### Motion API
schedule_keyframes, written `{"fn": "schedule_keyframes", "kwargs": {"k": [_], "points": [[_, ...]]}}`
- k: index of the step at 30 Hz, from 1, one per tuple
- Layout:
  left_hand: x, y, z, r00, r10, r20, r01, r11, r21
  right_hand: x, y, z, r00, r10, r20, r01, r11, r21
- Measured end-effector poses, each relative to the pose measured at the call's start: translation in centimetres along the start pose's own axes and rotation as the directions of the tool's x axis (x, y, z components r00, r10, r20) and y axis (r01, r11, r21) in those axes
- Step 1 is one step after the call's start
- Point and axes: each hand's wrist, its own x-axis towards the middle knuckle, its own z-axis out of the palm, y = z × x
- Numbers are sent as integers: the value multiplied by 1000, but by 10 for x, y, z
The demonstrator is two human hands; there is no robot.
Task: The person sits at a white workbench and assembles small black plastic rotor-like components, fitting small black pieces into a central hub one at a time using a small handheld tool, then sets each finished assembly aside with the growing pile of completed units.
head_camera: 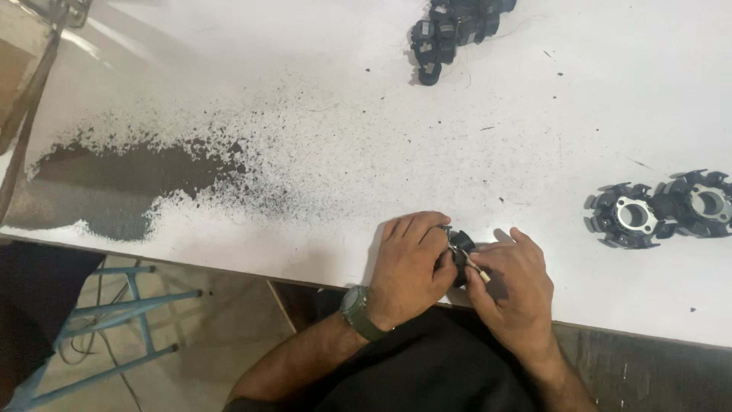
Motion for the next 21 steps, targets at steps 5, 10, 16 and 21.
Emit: {"fn": "schedule_keyframes", "kwargs": {"k": [5, 10, 16, 21], "points": [[-14, -12, -4, 998, 9, -57, -9, 1000, -4, -3, -13, 13, 999, -25, 30, 26, 999, -32], [-18, -19, -6, 998, 34, -44, -35, 999, -24, -4, -20, 19, 998, -43, 43, 46, 997, -61], [-22, -23, -8, 998, 34, -46, -37, 998, -53, -5, -28, 24, 998, -33, 47, 37, 996, -79], [-27, -22, -10, 997, 23, -67, -29, 996, -82, -8, -33, 23, 997, -51, 51, 56, 993, -99]]}}
